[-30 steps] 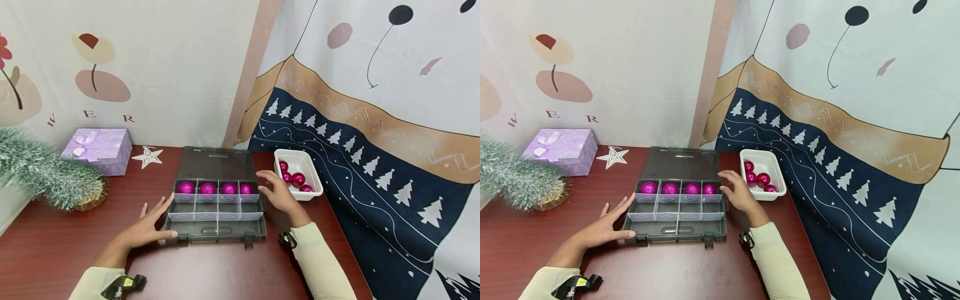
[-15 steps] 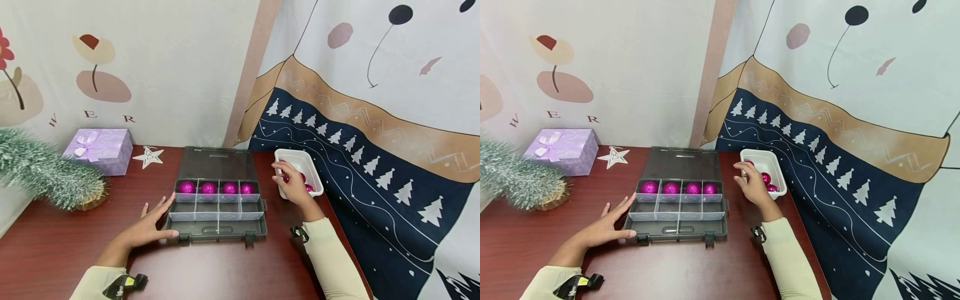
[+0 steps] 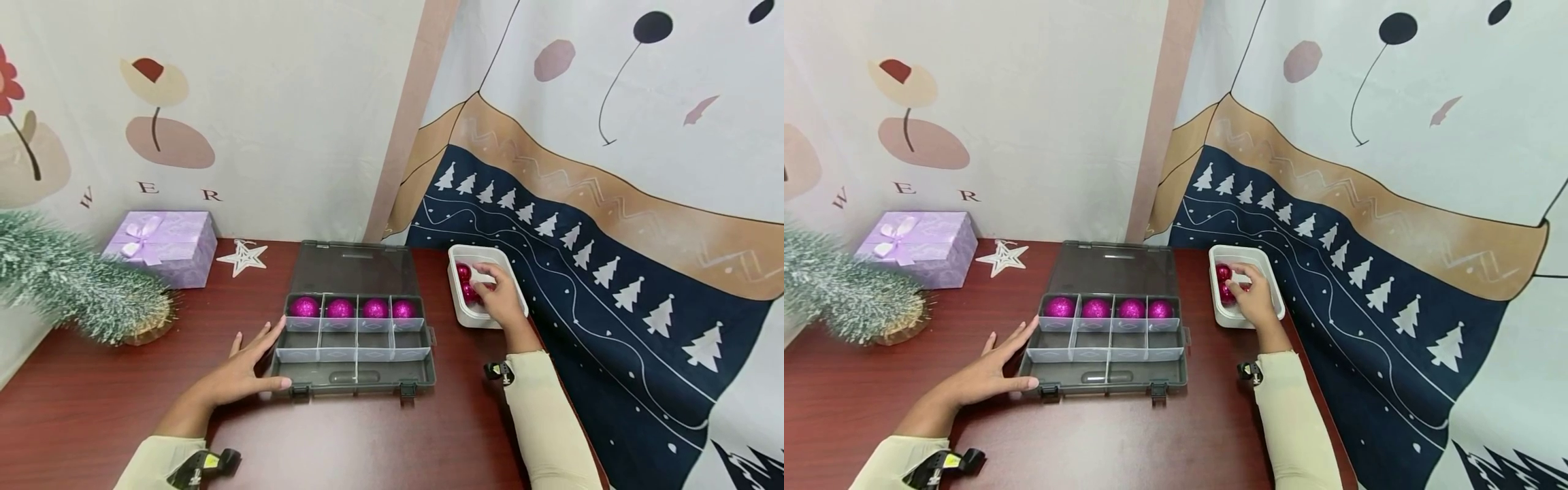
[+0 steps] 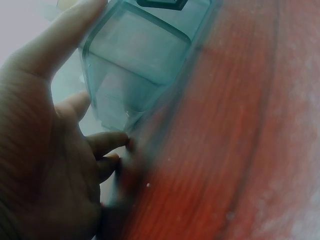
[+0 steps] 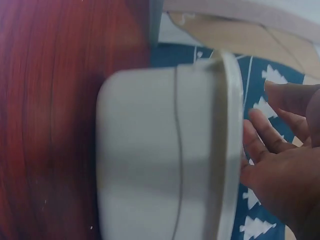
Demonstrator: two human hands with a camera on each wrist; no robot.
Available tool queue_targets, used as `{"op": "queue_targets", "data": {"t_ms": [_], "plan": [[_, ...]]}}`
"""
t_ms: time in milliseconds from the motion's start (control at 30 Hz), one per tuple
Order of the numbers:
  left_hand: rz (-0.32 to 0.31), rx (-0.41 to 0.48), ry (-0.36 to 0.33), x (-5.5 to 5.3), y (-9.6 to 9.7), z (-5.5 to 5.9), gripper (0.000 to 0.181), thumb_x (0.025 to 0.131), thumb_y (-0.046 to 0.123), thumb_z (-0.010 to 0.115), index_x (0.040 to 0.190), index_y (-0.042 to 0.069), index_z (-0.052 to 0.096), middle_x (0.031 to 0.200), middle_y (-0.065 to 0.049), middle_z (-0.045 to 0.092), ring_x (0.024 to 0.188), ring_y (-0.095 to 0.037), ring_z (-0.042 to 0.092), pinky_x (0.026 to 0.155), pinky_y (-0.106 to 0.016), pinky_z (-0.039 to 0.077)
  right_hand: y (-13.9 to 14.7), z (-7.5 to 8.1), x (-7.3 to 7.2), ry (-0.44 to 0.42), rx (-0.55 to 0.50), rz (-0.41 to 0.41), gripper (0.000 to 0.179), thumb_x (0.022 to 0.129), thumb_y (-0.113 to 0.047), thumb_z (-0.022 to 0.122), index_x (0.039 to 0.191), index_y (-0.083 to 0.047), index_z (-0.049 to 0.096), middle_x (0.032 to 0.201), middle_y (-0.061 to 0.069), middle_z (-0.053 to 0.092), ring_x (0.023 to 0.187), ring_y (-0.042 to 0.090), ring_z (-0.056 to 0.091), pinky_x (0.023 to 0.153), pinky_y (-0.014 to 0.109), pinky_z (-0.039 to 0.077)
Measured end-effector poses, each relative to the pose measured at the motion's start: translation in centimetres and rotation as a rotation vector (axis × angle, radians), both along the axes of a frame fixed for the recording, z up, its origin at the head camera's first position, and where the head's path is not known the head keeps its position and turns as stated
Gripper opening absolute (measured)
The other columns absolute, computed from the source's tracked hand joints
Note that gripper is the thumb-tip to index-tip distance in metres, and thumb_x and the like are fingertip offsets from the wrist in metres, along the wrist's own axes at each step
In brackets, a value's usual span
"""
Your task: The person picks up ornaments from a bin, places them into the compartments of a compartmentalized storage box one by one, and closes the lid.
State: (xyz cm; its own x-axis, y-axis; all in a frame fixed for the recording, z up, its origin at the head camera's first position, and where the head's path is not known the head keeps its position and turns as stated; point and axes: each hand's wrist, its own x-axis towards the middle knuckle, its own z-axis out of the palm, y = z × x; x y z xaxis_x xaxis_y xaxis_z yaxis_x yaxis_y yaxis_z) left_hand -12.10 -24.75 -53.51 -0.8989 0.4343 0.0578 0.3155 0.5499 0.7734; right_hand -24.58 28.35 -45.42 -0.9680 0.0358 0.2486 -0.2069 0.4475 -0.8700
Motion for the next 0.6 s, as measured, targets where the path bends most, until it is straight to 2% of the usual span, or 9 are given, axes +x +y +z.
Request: {"op": "queue_targets", "data": {"t_ms": [67, 133, 200, 233, 300, 367, 433, 500, 600], "plan": [[-0.001, 0.000, 0.000, 0.0, 0.0, 0.0, 0.118, 0.089, 0.039, 0.088, 0.178, 0.020, 0.012, 0.180, -0.027, 0.020, 0.162, -0.067, 0.008, 0.124, -0.079, -0.026, 0.5, -0.1, -0.4, -0.039, 0.027, -0.011, 0.039, 0.101, 0.005, 0.070, 0.140, 0.009, 0.066, 0.146, 0.031, 0.062, 0.093, 0.022, 0.072, 0.067, 0.016, 0.058], [-0.001, 0.002, 0.000, 0.0, 0.0, 0.0, 0.118, 0.089, 0.038, 0.088, 0.178, 0.020, 0.013, 0.180, -0.028, 0.020, 0.162, -0.068, 0.008, 0.123, -0.079, -0.026, 0.9, -0.3, -0.8, -0.074, 0.043, -0.017, 0.040, 0.102, 0.002, 0.070, 0.142, 0.008, 0.065, 0.147, 0.030, 0.062, 0.093, 0.024, 0.071, 0.064, 0.018, 0.058], [0.001, 0.000, 0.000, 0.0, 0.0, 0.0, 0.118, 0.089, 0.039, 0.088, 0.178, 0.020, 0.013, 0.180, -0.028, 0.020, 0.162, -0.067, 0.008, 0.124, -0.079, -0.026, 1.3, -0.5, -1.2, -0.093, 0.076, -0.025, 0.040, 0.102, 0.001, 0.071, 0.141, 0.007, 0.066, 0.148, 0.030, 0.062, 0.097, 0.030, 0.071, 0.068, 0.019, 0.058], [0.001, -0.001, -0.001, 0.0, 0.0, 0.0, 0.118, 0.089, 0.039, 0.088, 0.178, 0.020, 0.013, 0.180, -0.028, 0.020, 0.162, -0.067, 0.008, 0.124, -0.079, -0.026, 1.4, -0.6, -1.5, -0.103, 0.089, -0.027, 0.041, 0.102, 0.001, 0.071, 0.142, 0.006, 0.066, 0.149, 0.029, 0.062, 0.102, 0.034, 0.071, 0.073, 0.024, 0.060], [0.002, -0.001, -0.002, 0.0, 0.1, -0.1, 0.118, 0.089, 0.039, 0.088, 0.178, 0.020, 0.013, 0.180, -0.028, 0.020, 0.162, -0.067, 0.008, 0.124, -0.078, -0.026, 1.8, -0.7, -1.9, -0.110, 0.125, -0.025, 0.040, 0.102, 0.000, 0.071, 0.141, 0.007, 0.066, 0.150, 0.030, 0.062, 0.116, 0.042, 0.069, 0.092, 0.033, 0.063], [0.003, -0.002, -0.001, 0.0, 0.1, -0.1, 0.118, 0.089, 0.039, 0.088, 0.178, 0.020, 0.013, 0.180, -0.028, 0.020, 0.162, -0.067, 0.008, 0.124, -0.078, -0.026, 2.1, -0.8, -2.3, -0.120, 0.164, -0.021, 0.040, 0.102, -0.002, 0.071, 0.140, 0.007, 0.066, 0.150, 0.030, 0.061, 0.132, 0.045, 0.062, 0.115, 0.046, 0.055], [0.002, 0.000, 0.001, 0.1, 0.1, -0.1, 0.118, 0.089, 0.039, 0.088, 0.178, 0.020, 0.013, 0.180, -0.028, 0.020, 0.162, -0.067, 0.008, 0.124, -0.078, -0.026, 2.3, -0.8, -2.7, -0.144, 0.179, -0.009, 0.040, 0.102, -0.003, 0.072, 0.140, 0.007, 0.066, 0.151, 0.030, 0.060, 0.146, 0.046, 0.053, 0.128, 0.060, 0.041], [0.001, 0.003, 0.004, 0.1, 0.0, -0.1, 0.118, 0.089, 0.038, 0.088, 0.178, 0.020, 0.013, 0.180, -0.028, 0.020, 0.162, -0.067, 0.008, 0.124, -0.079, -0.026, 2.6, -0.8, -2.9, -0.172, 0.195, -0.005, 0.041, 0.101, -0.005, 0.073, 0.140, 0.005, 0.066, 0.153, 0.030, 0.059, 0.148, 0.047, 0.050, 0.130, 0.064, 0.037], [-0.001, 0.006, 0.005, 0.0, 0.0, -0.1, 0.117, 0.089, 0.038, 0.088, 0.178, 0.020, 0.013, 0.181, -0.027, 0.020, 0.162, -0.067, 0.008, 0.124, -0.078, -0.026, 2.8, -1.1, -3.4, -0.212, 0.244, 0.009, 0.042, 0.101, -0.007, 0.074, 0.140, 0.003, 0.067, 0.152, 0.029, 0.060, 0.140, 0.047, 0.057, 0.124, 0.060, 0.045]]}}
